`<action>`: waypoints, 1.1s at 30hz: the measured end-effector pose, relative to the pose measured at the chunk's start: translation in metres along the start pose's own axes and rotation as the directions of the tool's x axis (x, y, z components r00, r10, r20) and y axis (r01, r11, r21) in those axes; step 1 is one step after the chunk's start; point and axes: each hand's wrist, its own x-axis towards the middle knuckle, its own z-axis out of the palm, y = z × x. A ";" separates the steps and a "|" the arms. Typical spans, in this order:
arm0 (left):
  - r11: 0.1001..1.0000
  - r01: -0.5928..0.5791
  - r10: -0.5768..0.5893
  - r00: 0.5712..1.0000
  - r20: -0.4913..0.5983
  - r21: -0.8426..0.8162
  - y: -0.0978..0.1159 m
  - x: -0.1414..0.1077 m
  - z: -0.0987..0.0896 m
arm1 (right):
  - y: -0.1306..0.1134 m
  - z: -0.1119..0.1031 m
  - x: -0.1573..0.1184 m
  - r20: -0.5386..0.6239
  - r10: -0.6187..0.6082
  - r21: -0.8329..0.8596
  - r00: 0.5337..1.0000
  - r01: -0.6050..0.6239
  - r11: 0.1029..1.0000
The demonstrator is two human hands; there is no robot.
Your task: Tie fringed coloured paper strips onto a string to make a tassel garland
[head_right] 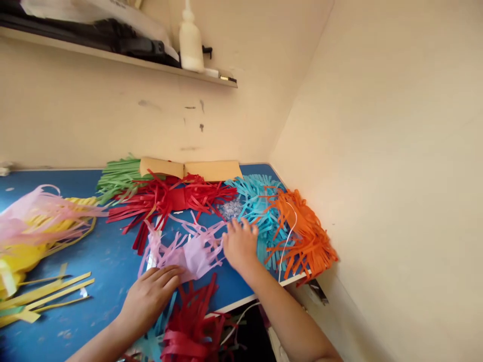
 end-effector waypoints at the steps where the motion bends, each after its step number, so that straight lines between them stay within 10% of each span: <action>1: 0.999 0.032 -0.032 0.999 -0.007 -0.018 -0.005 0.001 -0.001 | 0.003 -0.004 -0.003 -0.077 0.046 0.044 0.996 -0.043 0.998; 7: 0.983 0.183 -0.183 0.983 -0.020 -0.017 -0.037 0.021 -0.017 | -0.048 0.001 -0.030 0.107 -0.447 0.415 0.888 0.368 0.832; 11: 0.992 0.128 -0.129 0.987 -0.094 -0.025 -0.044 0.032 -0.031 | -0.064 0.015 0.006 0.300 -0.321 0.213 0.899 0.265 0.941; 15: 0.995 0.102 -0.099 0.986 -0.137 0.015 -0.046 0.031 -0.035 | -0.017 0.000 0.030 0.288 -0.056 0.051 0.956 0.043 0.998; 19: 0.979 0.206 -0.206 0.975 -0.079 -0.010 -0.050 0.031 -0.030 | 0.003 -0.016 0.013 0.300 -0.092 0.061 0.949 0.077 0.995; 24: 0.989 0.145 -0.148 0.986 -0.073 -0.036 -0.051 0.043 -0.031 | -0.071 0.013 -0.014 0.345 -0.311 0.335 0.886 0.193 0.922; 27: 1.000 -0.001 0.003 0.999 -0.041 0.030 -0.048 0.047 -0.036 | -0.112 0.023 -0.025 0.462 -0.486 0.388 0.742 0.324 0.863; 29: 0.992 -0.100 0.101 0.995 -0.008 0.075 -0.043 0.043 -0.037 | -0.116 0.015 -0.030 0.388 -0.629 0.441 0.673 0.464 0.768; 33: 0.987 -0.153 0.154 0.987 -0.032 0.051 -0.029 0.022 -0.026 | -0.075 -0.007 -0.019 0.099 -0.688 0.447 0.719 0.586 0.676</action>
